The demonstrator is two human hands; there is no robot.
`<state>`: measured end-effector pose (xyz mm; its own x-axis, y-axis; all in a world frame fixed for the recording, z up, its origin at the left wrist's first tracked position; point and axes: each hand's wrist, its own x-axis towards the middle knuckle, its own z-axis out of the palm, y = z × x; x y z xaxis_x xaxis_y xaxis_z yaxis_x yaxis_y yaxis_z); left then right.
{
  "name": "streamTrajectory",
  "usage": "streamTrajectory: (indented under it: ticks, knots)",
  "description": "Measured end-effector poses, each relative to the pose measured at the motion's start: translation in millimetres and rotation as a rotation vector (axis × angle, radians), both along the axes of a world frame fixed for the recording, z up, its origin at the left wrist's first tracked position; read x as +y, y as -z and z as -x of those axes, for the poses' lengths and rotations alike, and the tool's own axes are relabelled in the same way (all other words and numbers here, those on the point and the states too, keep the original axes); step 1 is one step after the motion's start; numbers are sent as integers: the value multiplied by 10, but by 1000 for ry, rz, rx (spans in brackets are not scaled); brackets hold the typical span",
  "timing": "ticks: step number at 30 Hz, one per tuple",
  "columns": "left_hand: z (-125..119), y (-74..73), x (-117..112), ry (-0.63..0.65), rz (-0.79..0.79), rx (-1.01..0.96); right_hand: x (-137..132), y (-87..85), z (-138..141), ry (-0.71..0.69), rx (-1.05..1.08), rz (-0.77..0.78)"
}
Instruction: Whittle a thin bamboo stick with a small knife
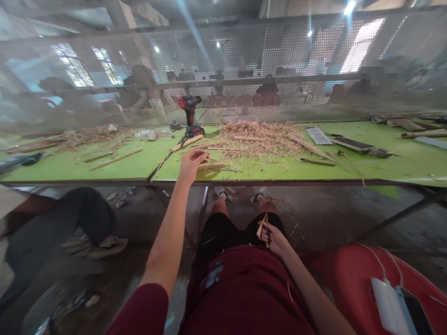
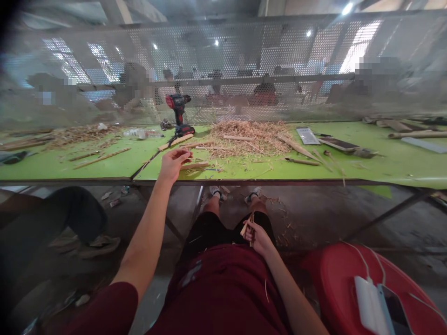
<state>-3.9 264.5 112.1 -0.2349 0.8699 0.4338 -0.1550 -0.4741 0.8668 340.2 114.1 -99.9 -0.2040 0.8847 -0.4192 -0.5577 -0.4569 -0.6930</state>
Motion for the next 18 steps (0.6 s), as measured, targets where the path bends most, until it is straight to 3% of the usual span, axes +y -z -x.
streamTrajectory:
  ticks: [18]
  knots:
    - [-27,-54,-56,-49,26,26,-14,48,-45,-9,22,-45]
